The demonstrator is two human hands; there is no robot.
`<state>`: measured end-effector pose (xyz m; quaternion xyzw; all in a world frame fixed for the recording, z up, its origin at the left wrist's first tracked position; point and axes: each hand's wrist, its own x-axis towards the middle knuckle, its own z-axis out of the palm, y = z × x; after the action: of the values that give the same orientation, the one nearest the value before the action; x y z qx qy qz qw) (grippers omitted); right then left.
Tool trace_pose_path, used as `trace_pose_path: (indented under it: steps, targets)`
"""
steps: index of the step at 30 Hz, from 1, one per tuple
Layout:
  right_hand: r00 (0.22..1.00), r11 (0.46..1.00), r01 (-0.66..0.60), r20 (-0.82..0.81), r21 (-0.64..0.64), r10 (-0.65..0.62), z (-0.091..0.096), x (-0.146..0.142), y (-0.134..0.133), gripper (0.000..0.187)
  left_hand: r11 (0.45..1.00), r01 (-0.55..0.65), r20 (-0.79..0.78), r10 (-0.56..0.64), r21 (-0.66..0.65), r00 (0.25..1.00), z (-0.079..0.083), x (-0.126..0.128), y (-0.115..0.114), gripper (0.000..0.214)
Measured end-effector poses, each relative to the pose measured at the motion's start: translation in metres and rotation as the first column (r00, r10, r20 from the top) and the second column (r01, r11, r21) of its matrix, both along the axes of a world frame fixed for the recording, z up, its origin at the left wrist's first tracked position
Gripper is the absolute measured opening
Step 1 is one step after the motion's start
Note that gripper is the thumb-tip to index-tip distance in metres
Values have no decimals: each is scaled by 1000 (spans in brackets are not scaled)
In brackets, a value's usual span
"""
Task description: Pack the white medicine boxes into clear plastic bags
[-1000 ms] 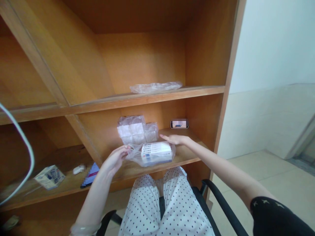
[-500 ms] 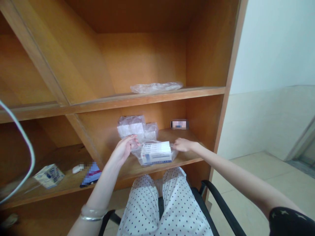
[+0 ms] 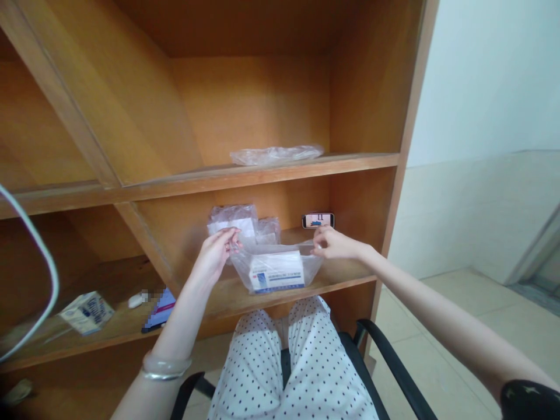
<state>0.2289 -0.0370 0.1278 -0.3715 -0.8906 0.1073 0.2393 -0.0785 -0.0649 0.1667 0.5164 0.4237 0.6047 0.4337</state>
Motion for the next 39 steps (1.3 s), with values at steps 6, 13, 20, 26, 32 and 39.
trace_pose_path:
  steps: [6, 13, 20, 26, 32, 39]
  targets:
    - [956, 999, 5, -294, -38, -16, 32, -8, -10, 30, 990, -138, 20, 137, 32, 990, 5, -7, 0, 31]
    - [710, 891, -297, -704, -343, -34, 38, -47, -8, 25, 916, -285, -241, 356, 284, 903, 8, 1, 3, 19]
    - [516, 721, -540, -847, -435, -125, 11, -123, 5, 30, 973, 158, -322, -97, 170, 942, -17, 23, 0, 22]
    - [627, 700, -567, -778, -434, 26, -13, -153, 1, 43, 970, 215, -421, -147, 117, 895, -39, 21, -3, 23]
    - [550, 642, -607, -831, -468, -86, -14, -157, 1, 34, 977, 153, -407, -81, 148, 910, -49, 19, -4, 30]
    - [507, 638, -617, -853, -460, -125, -18, -145, 3, 25, 990, 120, -245, -99, 76, 965, -61, 9, -7, 38]
